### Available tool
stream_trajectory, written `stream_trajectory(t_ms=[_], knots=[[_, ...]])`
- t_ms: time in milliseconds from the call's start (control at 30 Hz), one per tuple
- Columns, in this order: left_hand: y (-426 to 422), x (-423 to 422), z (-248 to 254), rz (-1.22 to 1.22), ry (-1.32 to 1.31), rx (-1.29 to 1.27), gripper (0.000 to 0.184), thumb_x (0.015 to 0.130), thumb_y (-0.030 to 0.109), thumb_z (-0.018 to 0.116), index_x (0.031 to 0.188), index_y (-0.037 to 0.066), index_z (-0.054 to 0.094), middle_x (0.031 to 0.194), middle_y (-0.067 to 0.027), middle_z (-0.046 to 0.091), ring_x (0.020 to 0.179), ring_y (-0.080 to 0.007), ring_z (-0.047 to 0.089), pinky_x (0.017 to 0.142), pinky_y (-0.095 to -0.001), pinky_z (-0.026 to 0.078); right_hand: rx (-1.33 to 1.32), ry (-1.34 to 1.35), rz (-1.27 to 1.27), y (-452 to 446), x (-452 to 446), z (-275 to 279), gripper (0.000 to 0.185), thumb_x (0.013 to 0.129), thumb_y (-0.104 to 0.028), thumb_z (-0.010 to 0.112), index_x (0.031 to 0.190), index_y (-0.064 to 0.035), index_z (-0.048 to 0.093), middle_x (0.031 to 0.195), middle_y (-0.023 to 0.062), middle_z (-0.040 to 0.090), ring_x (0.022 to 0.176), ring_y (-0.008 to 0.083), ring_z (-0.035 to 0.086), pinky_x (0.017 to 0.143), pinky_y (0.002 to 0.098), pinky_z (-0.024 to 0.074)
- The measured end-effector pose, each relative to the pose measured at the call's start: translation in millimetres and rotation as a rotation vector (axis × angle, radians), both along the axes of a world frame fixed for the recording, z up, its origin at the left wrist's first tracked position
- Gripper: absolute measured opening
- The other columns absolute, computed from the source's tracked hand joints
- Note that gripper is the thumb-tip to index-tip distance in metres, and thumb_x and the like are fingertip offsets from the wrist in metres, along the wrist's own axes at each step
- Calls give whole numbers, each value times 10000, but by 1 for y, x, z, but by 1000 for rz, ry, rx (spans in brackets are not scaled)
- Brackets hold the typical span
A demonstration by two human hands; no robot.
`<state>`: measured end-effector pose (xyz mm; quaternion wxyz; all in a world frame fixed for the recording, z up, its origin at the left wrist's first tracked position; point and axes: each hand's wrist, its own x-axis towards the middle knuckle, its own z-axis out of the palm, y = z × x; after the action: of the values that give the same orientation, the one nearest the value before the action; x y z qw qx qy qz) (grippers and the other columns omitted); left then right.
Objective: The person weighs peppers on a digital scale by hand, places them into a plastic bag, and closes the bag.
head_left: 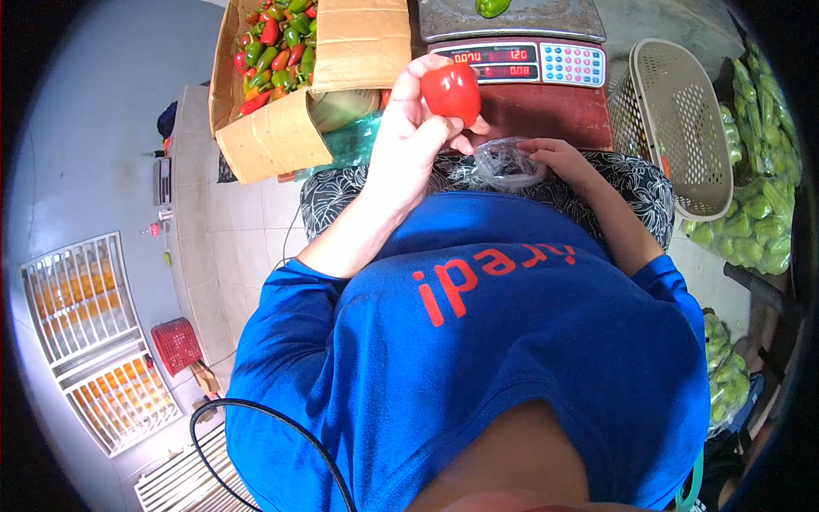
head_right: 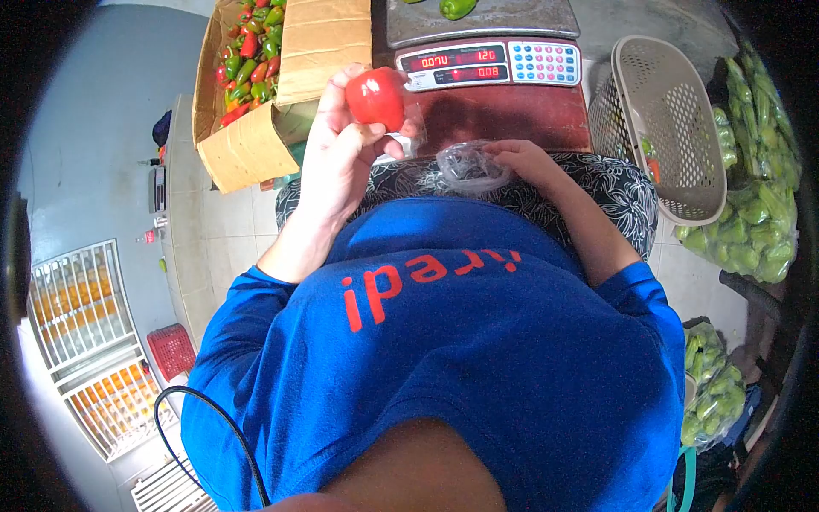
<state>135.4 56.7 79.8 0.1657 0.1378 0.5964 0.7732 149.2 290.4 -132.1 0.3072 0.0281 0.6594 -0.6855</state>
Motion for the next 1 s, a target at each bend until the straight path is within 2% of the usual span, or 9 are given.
stream_trajectory(t_ms=[200, 300, 400, 500, 533, 600, 700, 800, 1000], knots=[[-3, -2, -5, -64, -52, 93, 542, 769, 20, 580, 1262, 92, 367, 1238, -126, 501, 931, -195, 592, 649, -277, 541, -21, -9, -2, -1, 1, 4, 406, 829, -64, 505, 1218, 44, 550, 1113, 85, 623, 951, 127, 578, 842, 242, 445], [2, 0, 0, 10, -67, 86, 594, 720, -70, 420, 1284, 75, 307, 1086, -111, 542, 840, -202, 636, 643, -274, 552, -23, -44, -16, -2, 2, 10, 409, 824, -61, 504, 1217, 42, 551, 1120, 90, 622, 964, 130, 576, 861, 248, 439], [3, 1, 0, 10, -69, 119, 539, 783, -16, 483, 1288, 76, 318, 1123, -119, 539, 871, -228, 642, 672, -310, 567, -21, -21, -6, -1, 1, 3, 412, 819, -58, 504, 1217, 40, 553, 1121, 91, 620, 980, 135, 573, 885, 254, 429], [-4, -7, -3, -111, -308, 443, 440, 874, 154, 531, 1271, 61, 364, 1144, -136, 541, 913, -271, 644, 695, -355, 580, -7, -15, 6, 0, 0, 0, 415, 816, -57, 504, 1217, 40, 553, 1123, 93, 619, 995, 139, 569, 903, 261, 420], [-8, -10, -2, -99, -525, 604, 415, 919, 346, 504, 1204, 52, 435, 1031, -124, 565, 802, -236, 622, 667, -371, 555, -6, -8, 4, 0, 0, 1, 415, 816, -58, 505, 1216, 41, 554, 1123, 92, 619, 995, 140, 569, 903, 261, 420], [-13, -20, -13, -321, -700, 964, 403, 918, 405, 476, 1133, 65, 473, 873, -64, 555, 662, -163, 514, 684, -364, 491, -6, 7, 0, -1, 0, 3, 416, 815, -60, 506, 1216, 42, 554, 1124, 91, 619, 996, 141, 569, 903, 261, 420], [-14, -24, -19, -499, -563, 1008, 384, 893, 422, 542, 1088, 97, 482, 771, 58, 551, 617, -99, 389, 671, -300, 379, -9, -14, -6, 1, 0, -1, 419, 815, -66, 508, 1217, 43, 552, 1123, 91, 620, 1003, 145, 566, 907, 261, 417], [-5, -17, -16, -362, -539, 979, 358, 872, 379, 574, 1106, 123, 485, 682, 89, 522, 654, -101, 376, 650, -309, 357, -9, 12, 22, 2, 0, -4, 422, 815, -72, 508, 1219, 44, 551, 1118, 90, 621, 1006, 145, 564, 907, 258, 415], [-10, -19, -27, -407, -824, 1124, 308, 886, 314, 537, 1087, 83, 506, 863, -29, 481, 658, -127, 403, 585, -265, 357, 14, 18, 2, 0, 1, 1, 418, 813, -76, 511, 1211, 40, 560, 1112, 89, 621, 1001, 143, 562, 902, 256, 416]])
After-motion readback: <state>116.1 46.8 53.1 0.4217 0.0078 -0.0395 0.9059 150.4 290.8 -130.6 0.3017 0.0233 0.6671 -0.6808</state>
